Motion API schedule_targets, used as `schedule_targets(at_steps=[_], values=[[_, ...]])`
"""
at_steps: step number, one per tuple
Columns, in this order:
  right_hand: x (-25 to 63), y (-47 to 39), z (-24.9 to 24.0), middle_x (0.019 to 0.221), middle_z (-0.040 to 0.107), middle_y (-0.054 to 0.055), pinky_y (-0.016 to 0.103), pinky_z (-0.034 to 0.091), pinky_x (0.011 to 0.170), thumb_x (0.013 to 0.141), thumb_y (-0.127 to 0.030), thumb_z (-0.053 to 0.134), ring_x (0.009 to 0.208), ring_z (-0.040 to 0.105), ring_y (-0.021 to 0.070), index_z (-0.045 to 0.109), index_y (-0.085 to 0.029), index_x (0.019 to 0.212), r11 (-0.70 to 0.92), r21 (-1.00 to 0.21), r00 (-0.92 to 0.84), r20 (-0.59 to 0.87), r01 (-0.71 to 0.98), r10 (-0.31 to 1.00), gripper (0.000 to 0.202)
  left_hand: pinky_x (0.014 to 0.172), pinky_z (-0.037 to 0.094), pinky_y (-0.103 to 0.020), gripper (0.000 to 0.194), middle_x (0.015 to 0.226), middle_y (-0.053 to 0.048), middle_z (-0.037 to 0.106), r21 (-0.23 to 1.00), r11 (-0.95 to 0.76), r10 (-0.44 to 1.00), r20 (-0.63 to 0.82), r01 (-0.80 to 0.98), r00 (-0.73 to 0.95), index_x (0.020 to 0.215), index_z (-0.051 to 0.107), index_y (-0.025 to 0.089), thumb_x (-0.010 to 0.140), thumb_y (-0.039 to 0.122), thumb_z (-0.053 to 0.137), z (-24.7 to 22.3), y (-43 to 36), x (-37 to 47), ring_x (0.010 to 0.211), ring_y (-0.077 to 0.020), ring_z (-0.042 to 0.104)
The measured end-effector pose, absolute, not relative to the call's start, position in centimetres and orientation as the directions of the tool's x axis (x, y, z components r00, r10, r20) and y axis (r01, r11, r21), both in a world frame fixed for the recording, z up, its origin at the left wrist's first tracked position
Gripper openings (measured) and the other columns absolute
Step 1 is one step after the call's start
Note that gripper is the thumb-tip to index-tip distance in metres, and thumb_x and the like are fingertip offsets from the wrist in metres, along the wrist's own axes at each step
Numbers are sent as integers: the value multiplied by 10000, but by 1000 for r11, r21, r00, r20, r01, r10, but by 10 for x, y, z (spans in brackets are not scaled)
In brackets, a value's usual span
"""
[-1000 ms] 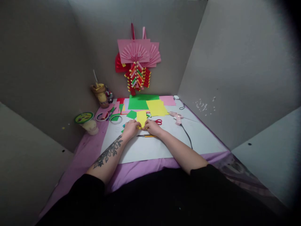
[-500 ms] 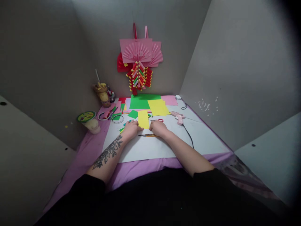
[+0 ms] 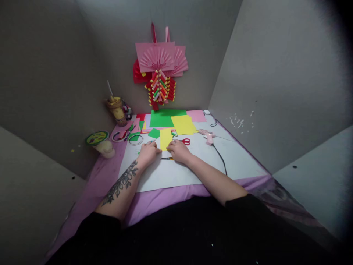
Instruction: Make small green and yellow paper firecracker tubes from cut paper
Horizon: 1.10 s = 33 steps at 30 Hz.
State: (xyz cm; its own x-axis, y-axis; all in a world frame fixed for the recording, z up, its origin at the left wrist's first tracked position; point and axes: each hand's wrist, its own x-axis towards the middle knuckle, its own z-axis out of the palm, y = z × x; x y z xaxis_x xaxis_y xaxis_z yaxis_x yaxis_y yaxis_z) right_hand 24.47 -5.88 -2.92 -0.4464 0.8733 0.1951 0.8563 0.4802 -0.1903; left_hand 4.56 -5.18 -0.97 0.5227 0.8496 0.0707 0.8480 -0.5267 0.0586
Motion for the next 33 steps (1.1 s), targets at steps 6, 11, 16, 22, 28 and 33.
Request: schedule_targets(at_steps=[6, 11, 16, 22, 28, 33], values=[[232, -62, -29, 1322, 538, 102, 425, 371, 952, 869, -216, 453, 1192, 445, 288, 670, -292, 1193, 502, -178, -489, 113, 846, 865, 398, 820, 309, -398, 322, 1018, -99, 584, 57, -538, 842, 70, 841, 534, 1041, 740, 308, 921, 247, 448, -10, -51, 46, 1022, -283, 473], [230, -58, -27, 1363, 529, 93, 429, 377, 955, 862, -228, 469, 1243, 431, 299, 723, -287, 1083, 460, -141, -455, 67, 877, 888, 342, 830, 306, -409, 333, 1011, -99, 591, 67, -536, 844, 76, 842, 531, 1035, 743, 309, 898, 219, 454, -11, -51, 47, 1030, -291, 469], [231, -57, -26, 1409, 510, 58, 421, 363, 984, 812, -180, 512, 1307, 395, 310, 735, -264, 1021, 418, -118, -417, 29, 901, 908, 317, 832, 320, -411, 342, 1011, -105, 597, 71, -524, 851, 86, 849, 518, 1057, 740, 298, 901, 228, 444, -14, -51, 47, 1025, -292, 482], [241, -64, -20, 1282, 613, 77, 353, 413, 894, 778, -132, 522, 1235, 474, 293, 747, -223, 911, 376, -79, -374, 39, 923, 927, 276, 850, 333, -409, 325, 1025, -95, 615, 98, -518, 854, 107, 850, 508, 1043, 745, 296, 890, 228, 467, -17, -49, 47, 1032, -280, 486], [242, -70, -13, 998, 695, 176, 334, 418, 815, 795, -138, 511, 1059, 575, 277, 723, -126, 953, 290, -13, -289, 24, 957, 957, 265, 835, 357, -405, 340, 1043, -85, 636, 91, -529, 846, 134, 844, 516, 1009, 755, 292, 866, 200, 460, -19, -49, 47, 1032, -277, 500], [244, -71, -14, 979, 696, 193, 345, 406, 815, 801, -138, 499, 1051, 577, 278, 715, -100, 955, 301, 28, -303, 58, 953, 951, 268, 834, 385, -403, 329, 1028, -93, 643, 89, -539, 836, 171, 837, 521, 968, 766, 275, 855, 199, 466, -21, -49, 47, 1024, -278, 518]])
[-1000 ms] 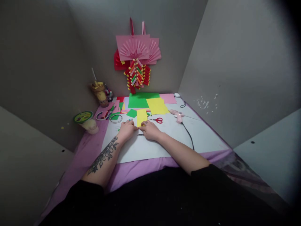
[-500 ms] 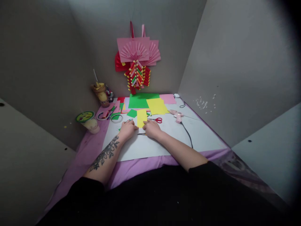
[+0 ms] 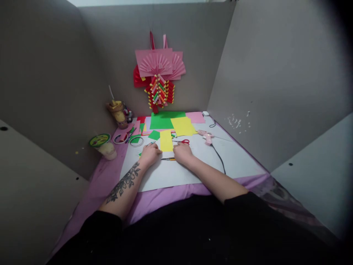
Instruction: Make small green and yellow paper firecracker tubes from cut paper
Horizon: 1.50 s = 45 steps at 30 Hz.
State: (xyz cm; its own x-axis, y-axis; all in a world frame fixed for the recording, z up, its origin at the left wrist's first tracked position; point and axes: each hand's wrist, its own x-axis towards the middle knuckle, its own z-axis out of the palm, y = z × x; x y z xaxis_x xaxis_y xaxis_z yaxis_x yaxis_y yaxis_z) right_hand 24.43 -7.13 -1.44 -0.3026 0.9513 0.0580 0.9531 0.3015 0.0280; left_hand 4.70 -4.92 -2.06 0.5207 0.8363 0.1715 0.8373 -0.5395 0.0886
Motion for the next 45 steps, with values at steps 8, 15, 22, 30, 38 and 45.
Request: schedule_targets(at_steps=[8, 15, 22, 30, 38, 45], values=[[244, -69, -16, 998, 696, 176, 345, 416, 785, 831, -133, 456, 996, 594, 276, 719, -120, 970, 337, 67, -341, 65, 939, 938, 297, 904, 400, -403, 394, 1172, -67, 623, 130, -653, 745, 282, 746, 604, 1186, 668, 286, 885, 201, 429, -26, -50, 70, 1073, -235, 523], [245, -69, -17, 1012, 692, 190, 335, 429, 802, 841, -145, 463, 984, 605, 273, 723, -115, 971, 344, 50, -347, 63, 938, 936, 292, 940, 370, -450, 365, 1212, -51, 606, 95, -673, 736, 190, 734, 650, 1044, 728, 313, 945, 417, 393, -20, -56, 68, 1131, -263, 490], [245, -69, -19, 988, 691, 193, 334, 441, 758, 811, -118, 479, 953, 619, 288, 721, -91, 956, 339, 24, -339, 67, 941, 938, 283, 893, 399, -414, 327, 1096, -57, 658, 96, -580, 813, 137, 809, 567, 917, 765, 272, 908, 426, 476, -10, -58, 42, 1070, -273, 517], [259, -68, -22, 1037, 668, 107, 299, 411, 835, 872, -201, 488, 1011, 573, 220, 655, -155, 1015, 377, -319, -311, 239, 869, 920, 225, 865, 447, -356, 329, 940, -74, 694, 130, -586, 804, 216, 800, 554, 805, 770, 210, 907, 345, 488, -18, -54, 39, 903, -213, 580], [268, -70, -24, 854, 614, 45, 264, 387, 703, 750, -210, 668, 804, 537, 172, 644, -169, 858, 585, -451, -594, 138, 675, 792, 117, 854, 465, -365, 259, 909, -76, 686, 168, -568, 813, 268, 805, 518, 819, 767, 209, 880, 263, 521, -22, -50, 39, 871, -210, 585], [286, -62, -24, 918, 597, 35, 250, 401, 746, 785, -140, 594, 832, 540, 149, 613, -170, 875, 479, -562, -455, 194, 674, 869, 96, 852, 472, -314, 228, 948, -78, 645, 349, -474, 847, 430, 808, 311, 926, 735, 186, 875, 202, 513, -39, -44, 42, 920, -191, 588]])
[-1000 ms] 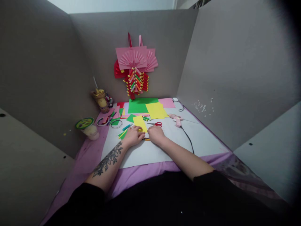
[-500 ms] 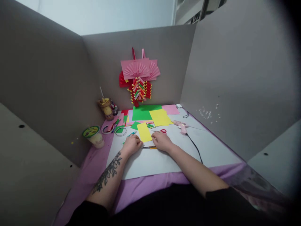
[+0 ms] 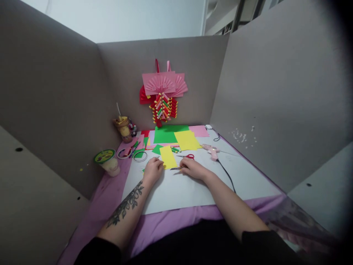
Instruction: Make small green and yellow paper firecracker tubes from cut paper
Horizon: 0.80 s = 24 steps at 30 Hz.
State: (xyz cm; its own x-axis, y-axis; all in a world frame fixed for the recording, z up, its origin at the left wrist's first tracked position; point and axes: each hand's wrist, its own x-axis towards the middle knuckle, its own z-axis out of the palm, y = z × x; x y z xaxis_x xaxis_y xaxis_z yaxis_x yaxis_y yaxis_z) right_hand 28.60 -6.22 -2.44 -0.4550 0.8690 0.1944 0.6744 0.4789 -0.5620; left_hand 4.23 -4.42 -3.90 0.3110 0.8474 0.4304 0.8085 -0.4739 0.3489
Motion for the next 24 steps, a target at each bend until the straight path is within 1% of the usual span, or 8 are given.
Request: schedule_targets(at_steps=[2, 5, 8, 12, 15, 18, 20, 24], values=[[292, -58, -26, 937, 590, 32, 252, 406, 761, 804, -147, 572, 839, 540, 148, 606, -174, 905, 421, -569, -361, 222, 707, 906, 110, 863, 467, -329, 244, 976, -77, 646, 329, -465, 838, 464, 822, 288, 947, 727, 197, 880, 188, 493, -40, -46, 42, 938, -198, 583], [299, -51, -32, 1001, 591, 40, 261, 406, 804, 849, -171, 540, 897, 548, 152, 611, -184, 981, 349, -540, -251, 249, 766, 935, 151, 896, 442, -379, 285, 1023, -85, 655, 232, -474, 815, 481, 849, 324, 995, 717, 214, 881, 154, 464, -33, -51, 45, 994, -225, 567], [303, -43, -39, 1076, 587, 58, 269, 395, 855, 891, -186, 519, 977, 545, 160, 619, -195, 1080, 345, -469, -251, 253, 813, 934, 215, 937, 414, -429, 336, 1111, -98, 650, 145, -512, 794, 455, 847, 402, 1084, 693, 223, 869, 121, 455, -24, -57, 55, 1073, -258, 545], [302, -39, -45, 1061, 603, 68, 290, 378, 899, 886, -167, 542, 1033, 519, 183, 652, -201, 1063, 350, -340, -293, 207, 873, 933, 211, 931, 459, -370, 372, 1168, -124, 629, 213, -545, 825, 309, 811, 474, 1166, 646, 165, 887, 111, 406, -25, -66, 74, 1073, -234, 574], [300, -39, -45, 1053, 618, 71, 306, 370, 922, 890, -167, 538, 1065, 499, 197, 664, -209, 1058, 348, -288, -303, 191, 892, 934, 214, 988, 447, -377, 353, 1237, -135, 599, 220, -600, 797, 248, 770, 550, 1208, 604, 166, 906, 170, 421, -34, -73, 83, 1140, -235, 559], [300, -40, -46, 1074, 626, 75, 312, 368, 935, 890, -172, 537, 1079, 496, 202, 671, -213, 1064, 346, -280, -302, 191, 895, 934, 224, 1069, 378, -450, 388, 1356, -141, 532, 196, -610, 790, 215, 768, 573, 1285, 533, 176, 919, 277, 456, -43, -77, 85, 1297, -273, 444], [302, -39, -48, 1087, 626, 74, 313, 368, 940, 883, -179, 547, 1082, 499, 203, 679, -216, 1053, 345, -288, -299, 192, 893, 935, 218, 1091, 336, -499, 432, 1427, -143, 473, 191, -597, 802, 166, 779, 574, 1333, 485, 168, 935, 329, 429, -46, -77, 85, 1360, -297, 369], [304, -37, -52, 1069, 634, 70, 305, 368, 945, 867, -169, 563, 1068, 514, 193, 696, -209, 1026, 364, -321, -313, 200, 874, 928, 211, 1101, 305, -518, 473, 1486, -136, 406, 184, -585, 811, 97, 790, 577, 1374, 443, 152, 957, 359, 363, -46, -77, 83, 1382, -302, 341]])
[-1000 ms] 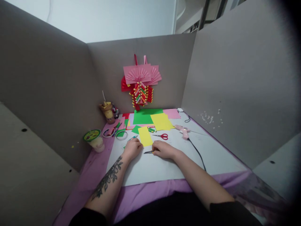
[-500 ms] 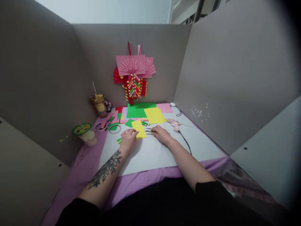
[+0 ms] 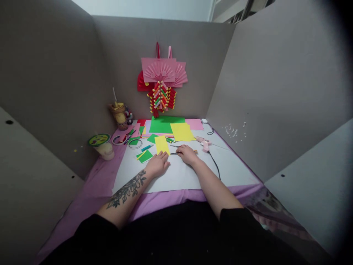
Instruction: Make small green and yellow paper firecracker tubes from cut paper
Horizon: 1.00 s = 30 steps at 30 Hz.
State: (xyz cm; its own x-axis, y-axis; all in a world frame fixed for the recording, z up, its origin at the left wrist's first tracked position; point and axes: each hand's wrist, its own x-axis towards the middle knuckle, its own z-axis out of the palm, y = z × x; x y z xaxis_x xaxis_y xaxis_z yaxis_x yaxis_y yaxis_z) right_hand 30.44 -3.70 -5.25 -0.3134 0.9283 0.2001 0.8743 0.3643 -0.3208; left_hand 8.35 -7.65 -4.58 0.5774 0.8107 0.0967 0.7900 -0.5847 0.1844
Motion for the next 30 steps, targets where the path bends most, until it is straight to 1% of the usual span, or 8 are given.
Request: schedule_targets(at_steps=[4, 8, 14, 18, 25, 30], values=[[305, -38, -53, 1067, 632, 75, 300, 372, 942, 853, -166, 574, 1050, 528, 191, 702, -195, 1019, 384, -345, -335, 196, 856, 922, 211, 1103, 297, -517, 490, 1493, -130, 397, 171, -570, 821, 80, 803, 566, 1393, 425, 159, 959, 372, 349, -44, -77, 83, 1386, -299, 337], [303, -41, -51, 1066, 631, 75, 293, 376, 934, 852, -172, 578, 1045, 534, 189, 700, -195, 1020, 379, -344, -331, 191, 859, 924, 209, 1104, 294, -513, 494, 1495, -117, 398, 159, -572, 820, 82, 805, 566, 1405, 416, 184, 961, 386, 336, -43, -78, 83, 1381, -287, 348], [296, -45, -46, 1067, 635, 76, 282, 379, 913, 869, -187, 557, 1029, 540, 189, 692, -198, 1030, 370, -287, -332, 172, 884, 927, 210, 1103, 303, -510, 510, 1497, -101, 398, 148, -560, 829, 82, 815, 554, 1409, 421, 181, 960, 399, 319, -42, -77, 84, 1380, -285, 350], [295, -47, -44, 1060, 641, 73, 273, 387, 880, 873, -184, 547, 1007, 545, 188, 686, -201, 1025, 369, -262, -338, 158, 892, 928, 206, 1110, 299, -510, 517, 1507, -86, 383, 130, -549, 836, 67, 826, 545, 1423, 403, 196, 959, 405, 308, -42, -78, 86, 1397, -278, 324], [299, -49, -45, 1022, 652, 72, 256, 396, 840, 854, -180, 576, 979, 569, 181, 689, -187, 1002, 385, -296, -355, 149, 874, 923, 187, 1122, 298, -496, 537, 1517, -75, 366, 101, -536, 844, 41, 838, 535, 1441, 383, 195, 960, 417, 292, -41, -78, 87, 1409, -268, 306], [294, -51, -43, 1026, 653, 69, 253, 396, 827, 855, -178, 561, 976, 577, 183, 691, -191, 1002, 371, -289, -342, 148, 882, 928, 196, 1119, 304, -494, 540, 1512, -73, 375, 93, -541, 841, 48, 836, 539, 1440, 387, 191, 962, 417, 282, -39, -78, 87, 1405, -268, 315]])
